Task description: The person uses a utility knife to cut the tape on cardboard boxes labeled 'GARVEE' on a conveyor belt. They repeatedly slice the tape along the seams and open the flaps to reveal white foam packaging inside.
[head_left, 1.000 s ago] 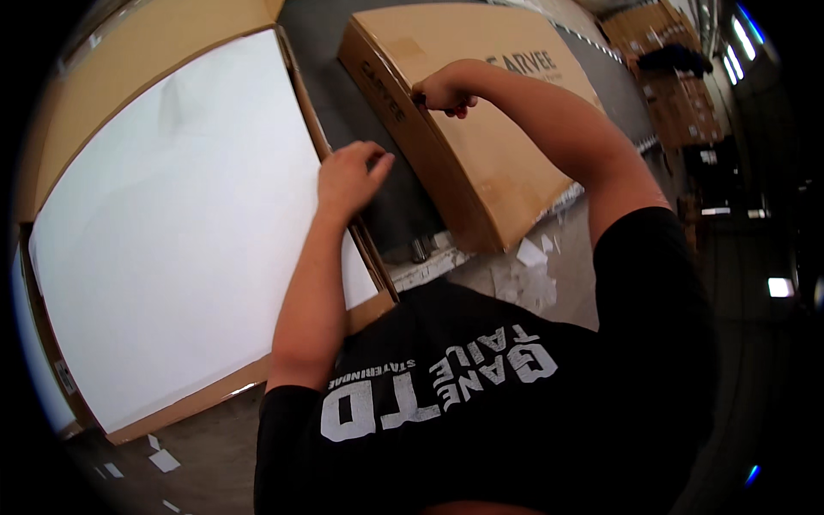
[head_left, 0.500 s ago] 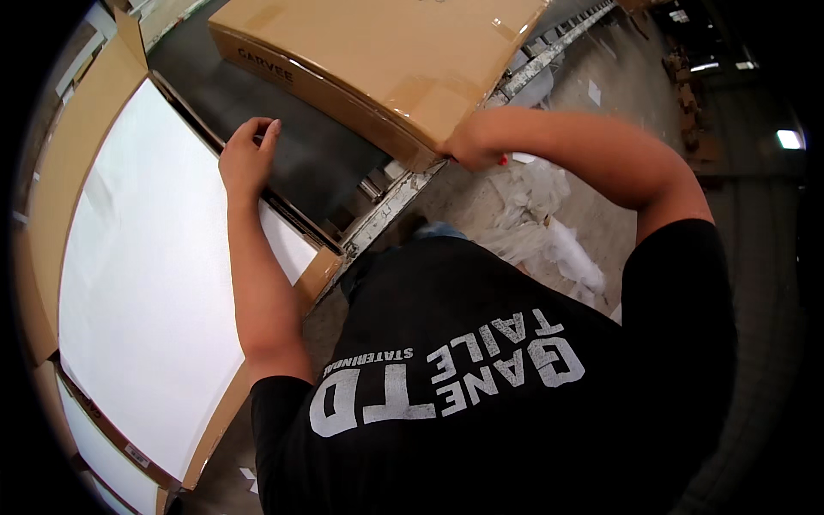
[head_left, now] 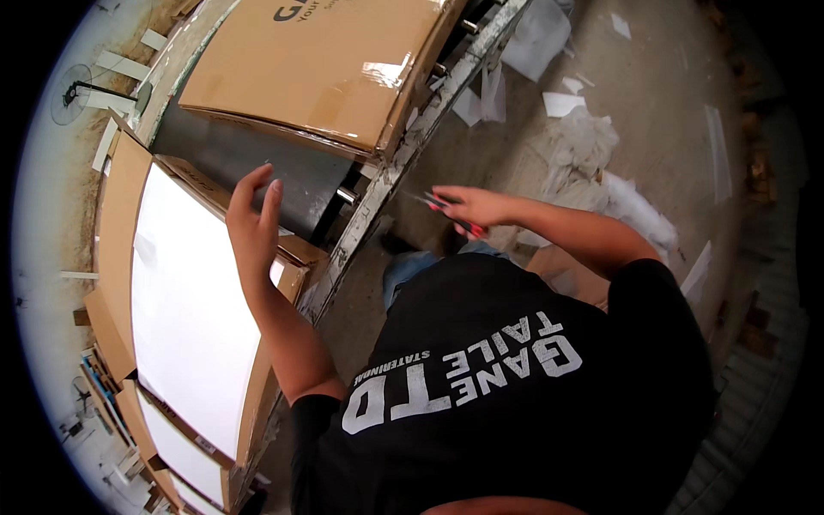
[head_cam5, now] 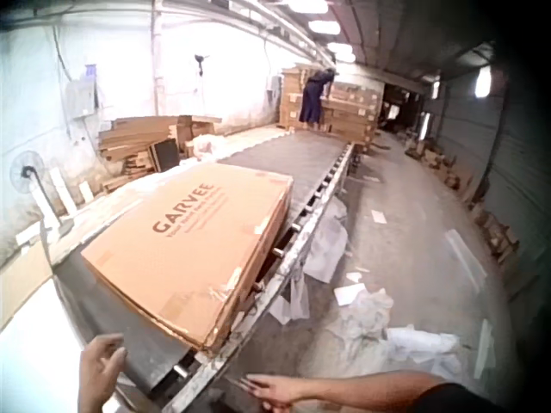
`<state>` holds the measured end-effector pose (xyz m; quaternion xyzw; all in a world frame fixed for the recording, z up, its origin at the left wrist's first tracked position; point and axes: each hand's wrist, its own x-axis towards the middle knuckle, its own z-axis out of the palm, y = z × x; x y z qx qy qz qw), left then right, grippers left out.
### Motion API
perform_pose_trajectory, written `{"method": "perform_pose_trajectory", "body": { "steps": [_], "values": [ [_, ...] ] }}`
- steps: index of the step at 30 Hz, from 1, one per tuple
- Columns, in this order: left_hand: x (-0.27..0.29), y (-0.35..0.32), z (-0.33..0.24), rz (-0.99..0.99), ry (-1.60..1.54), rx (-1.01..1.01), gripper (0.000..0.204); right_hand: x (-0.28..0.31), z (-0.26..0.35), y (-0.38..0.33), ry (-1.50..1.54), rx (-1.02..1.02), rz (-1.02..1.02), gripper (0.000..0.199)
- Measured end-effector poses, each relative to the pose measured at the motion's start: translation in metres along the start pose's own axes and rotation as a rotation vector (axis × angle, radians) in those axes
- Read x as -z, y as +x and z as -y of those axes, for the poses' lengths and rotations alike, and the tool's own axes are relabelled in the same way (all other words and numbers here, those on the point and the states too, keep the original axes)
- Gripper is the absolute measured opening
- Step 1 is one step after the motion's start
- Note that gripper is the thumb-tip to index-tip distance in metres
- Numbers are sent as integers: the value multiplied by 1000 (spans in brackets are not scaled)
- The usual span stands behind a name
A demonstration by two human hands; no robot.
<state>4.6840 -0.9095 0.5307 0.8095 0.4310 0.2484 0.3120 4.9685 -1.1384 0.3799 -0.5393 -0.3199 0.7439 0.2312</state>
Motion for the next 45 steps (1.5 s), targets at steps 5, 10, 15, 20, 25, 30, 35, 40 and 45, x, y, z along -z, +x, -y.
{"method": "perform_pose_trajectory", "body": {
  "steps": [5, 10, 15, 20, 25, 30, 35, 40, 45],
  "values": [
    [-25, -57, -25, 80, -289, 101, 25, -11, -11, 48, 613, 159, 30, 64],
    [-22, -95, 5, 81, -263, 289, 24, -24, -21, 64, 866, 124, -50, 56],
    [-10, -117, 37, 145, -242, 371, 24, -25, -21, 65, 942, 61, -86, 54],
    [-6, -121, 56, 186, -229, 410, 24, -26, -33, 73, 977, 80, -80, 47],
    [0, -117, 61, 270, -160, 371, 26, -32, -40, 73, 1001, 68, -91, 46],
    [5, -104, 59, 369, -184, 417, 28, -27, -45, 72, 1030, 72, -90, 40],
    [4, -92, 64, 446, -146, 428, 28, -28, -42, 85, 1105, 97, -74, 34],
    [0, -89, 69, 486, -133, 438, 29, -25, -40, 83, 1140, 67, -81, 35],
    [-3, -90, 67, 475, -79, 396, 28, -16, -44, 72, 1115, 101, -47, 25]
  ]
}}
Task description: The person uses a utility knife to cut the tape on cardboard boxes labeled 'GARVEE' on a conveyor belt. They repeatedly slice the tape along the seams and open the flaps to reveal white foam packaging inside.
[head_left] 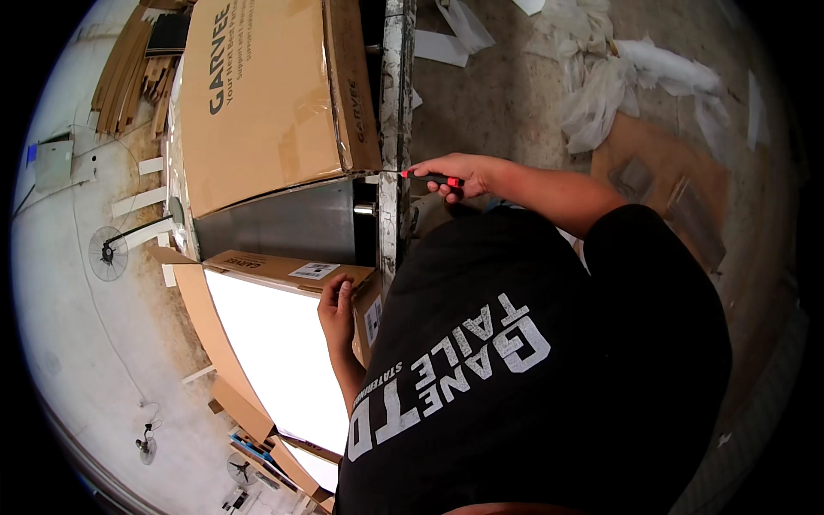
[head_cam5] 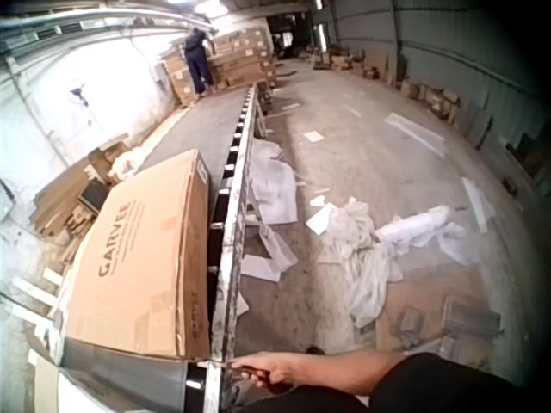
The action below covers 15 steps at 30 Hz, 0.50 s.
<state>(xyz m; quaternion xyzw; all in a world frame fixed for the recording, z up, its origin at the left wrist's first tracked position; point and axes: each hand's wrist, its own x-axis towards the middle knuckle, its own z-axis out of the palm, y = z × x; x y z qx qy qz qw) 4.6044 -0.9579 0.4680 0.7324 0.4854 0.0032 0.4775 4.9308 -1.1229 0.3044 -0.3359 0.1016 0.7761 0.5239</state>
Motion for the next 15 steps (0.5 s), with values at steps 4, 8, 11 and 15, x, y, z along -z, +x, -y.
{"method": "perform_pose_trajectory", "body": {
  "steps": [4, 8, 11, 15],
  "values": [
    [0, 1, 1, -24, 12, -3, 28, -10, 6, 9, 5, -33, -13, 17],
    [0, 3, 4, -42, -15, -9, 28, -13, 8, 12, 84, -56, 27, 19],
    [2, 2, -1, -68, -18, 45, 26, -23, 9, 7, 105, -53, 76, 20],
    [5, -3, 7, -94, -127, 7, 25, -33, 19, -4, 87, -70, 130, 31]
  ]
}}
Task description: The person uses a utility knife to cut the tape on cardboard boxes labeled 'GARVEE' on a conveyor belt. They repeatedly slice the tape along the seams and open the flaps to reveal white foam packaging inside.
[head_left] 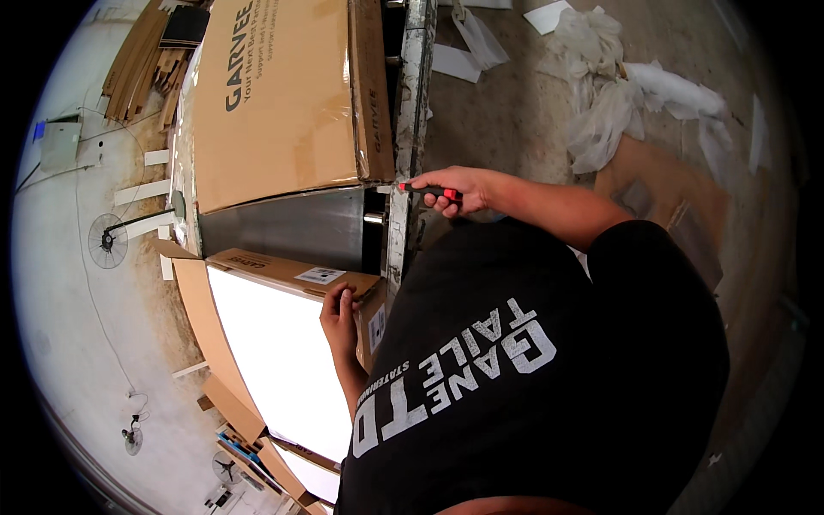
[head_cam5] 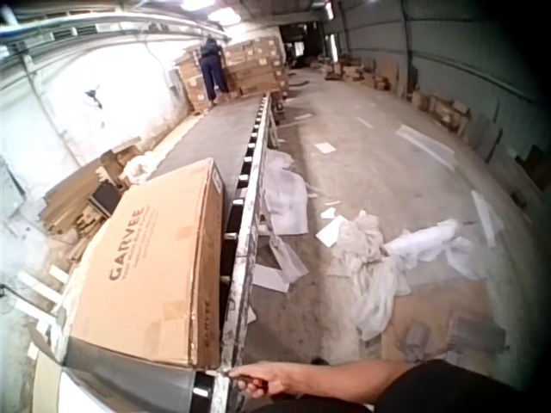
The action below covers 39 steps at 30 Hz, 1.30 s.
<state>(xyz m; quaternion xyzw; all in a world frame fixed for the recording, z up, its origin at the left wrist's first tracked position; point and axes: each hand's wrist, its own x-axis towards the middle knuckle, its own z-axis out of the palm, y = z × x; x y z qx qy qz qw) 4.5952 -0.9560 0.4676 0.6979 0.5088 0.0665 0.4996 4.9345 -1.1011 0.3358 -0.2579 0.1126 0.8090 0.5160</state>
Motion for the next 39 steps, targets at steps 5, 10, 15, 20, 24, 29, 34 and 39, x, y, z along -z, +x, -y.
{"method": "perform_pose_trajectory", "body": {
  "steps": [5, 10, 15, 20, 24, 29, 34, 39],
  "values": [
    [-2, -11, -11, -57, -69, -16, 24, -1, 6, -2, -34, 1, -4, 31],
    [8, -9, -22, -135, -29, -150, 22, -12, 7, -15, -45, 33, -30, 40],
    [19, -1, -29, -182, -110, -192, 22, -22, 16, -27, -103, 39, 7, 46],
    [18, 15, -13, -46, -149, -182, 20, -35, 5, -25, -30, 34, 52, 37],
    [14, 19, -14, 13, -175, -188, 19, -36, -3, -31, 55, 52, 95, 37],
    [4, 32, -10, 97, -199, -121, 19, -37, 1, -17, 97, 74, 79, 36],
    [-24, 41, -22, 165, -167, -136, 20, -43, 2, -36, 47, 82, 55, 36],
    [-58, 38, -35, 156, -186, -67, 21, -33, 20, -16, 88, -12, 144, 30]
  ]
}}
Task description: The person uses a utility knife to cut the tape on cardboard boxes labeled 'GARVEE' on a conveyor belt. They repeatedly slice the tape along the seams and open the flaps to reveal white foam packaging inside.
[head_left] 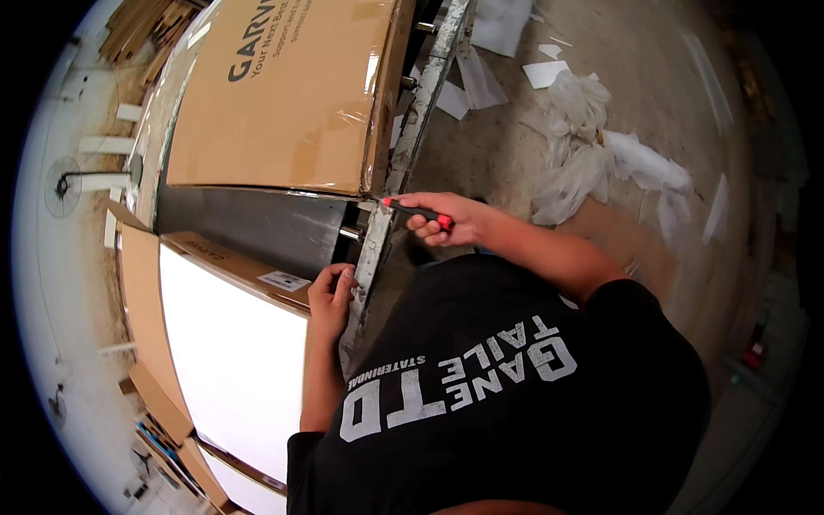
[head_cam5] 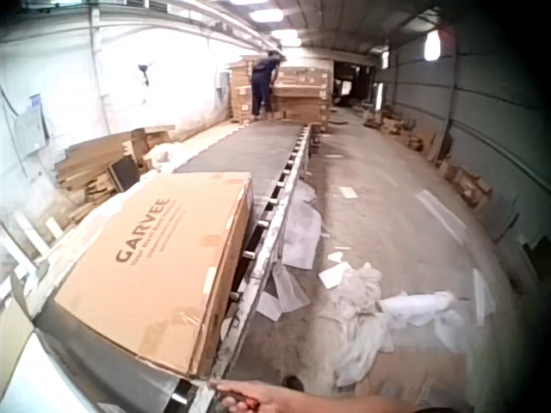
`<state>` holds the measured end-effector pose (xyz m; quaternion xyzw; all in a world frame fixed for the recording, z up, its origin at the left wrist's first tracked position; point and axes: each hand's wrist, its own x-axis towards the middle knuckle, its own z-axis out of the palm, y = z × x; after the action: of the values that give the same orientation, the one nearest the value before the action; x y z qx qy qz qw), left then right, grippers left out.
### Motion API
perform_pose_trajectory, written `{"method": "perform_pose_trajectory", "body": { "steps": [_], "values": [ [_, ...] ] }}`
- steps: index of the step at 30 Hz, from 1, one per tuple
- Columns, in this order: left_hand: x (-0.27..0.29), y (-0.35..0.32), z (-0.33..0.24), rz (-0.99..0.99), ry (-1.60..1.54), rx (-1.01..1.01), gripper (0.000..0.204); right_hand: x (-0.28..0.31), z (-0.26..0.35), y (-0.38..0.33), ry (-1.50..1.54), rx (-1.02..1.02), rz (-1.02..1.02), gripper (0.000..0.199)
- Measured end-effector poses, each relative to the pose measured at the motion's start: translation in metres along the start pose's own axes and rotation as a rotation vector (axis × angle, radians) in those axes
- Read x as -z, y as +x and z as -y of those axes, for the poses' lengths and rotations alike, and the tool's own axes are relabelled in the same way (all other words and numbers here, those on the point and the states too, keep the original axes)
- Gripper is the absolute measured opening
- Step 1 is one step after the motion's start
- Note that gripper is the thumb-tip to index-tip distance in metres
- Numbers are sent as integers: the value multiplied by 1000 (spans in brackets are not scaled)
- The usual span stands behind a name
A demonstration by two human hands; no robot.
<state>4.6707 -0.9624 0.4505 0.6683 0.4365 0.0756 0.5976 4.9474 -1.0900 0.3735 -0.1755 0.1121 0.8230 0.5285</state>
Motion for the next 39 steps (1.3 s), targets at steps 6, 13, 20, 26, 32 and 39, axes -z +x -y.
{"method": "perform_pose_trajectory", "body": {
  "steps": [6, 13, 20, 26, 32, 39],
  "values": [
    [-71, -14, -6, -160, -84, 36, 22, -10, 24, -15, -36, -112, 8, 43],
    [-139, -54, 5, -316, -159, 134, 22, -11, 88, -94, -753, 237, -82, 58],
    [-137, -60, 4, -392, -117, 115, 21, 5, 163, -37, -833, 758, -358, 67],
    [-115, -71, 22, -455, -91, 128, 22, 3, 224, -2, -768, 831, -414, 68],
    [-108, -83, 39, -427, -87, 156, 21, 4, 259, 17, -807, 772, -398, 66],
    [-110, -84, 32, -341, -80, 190, 20, -11, 270, 33, -795, 751, -429, 57]
  ]
}}
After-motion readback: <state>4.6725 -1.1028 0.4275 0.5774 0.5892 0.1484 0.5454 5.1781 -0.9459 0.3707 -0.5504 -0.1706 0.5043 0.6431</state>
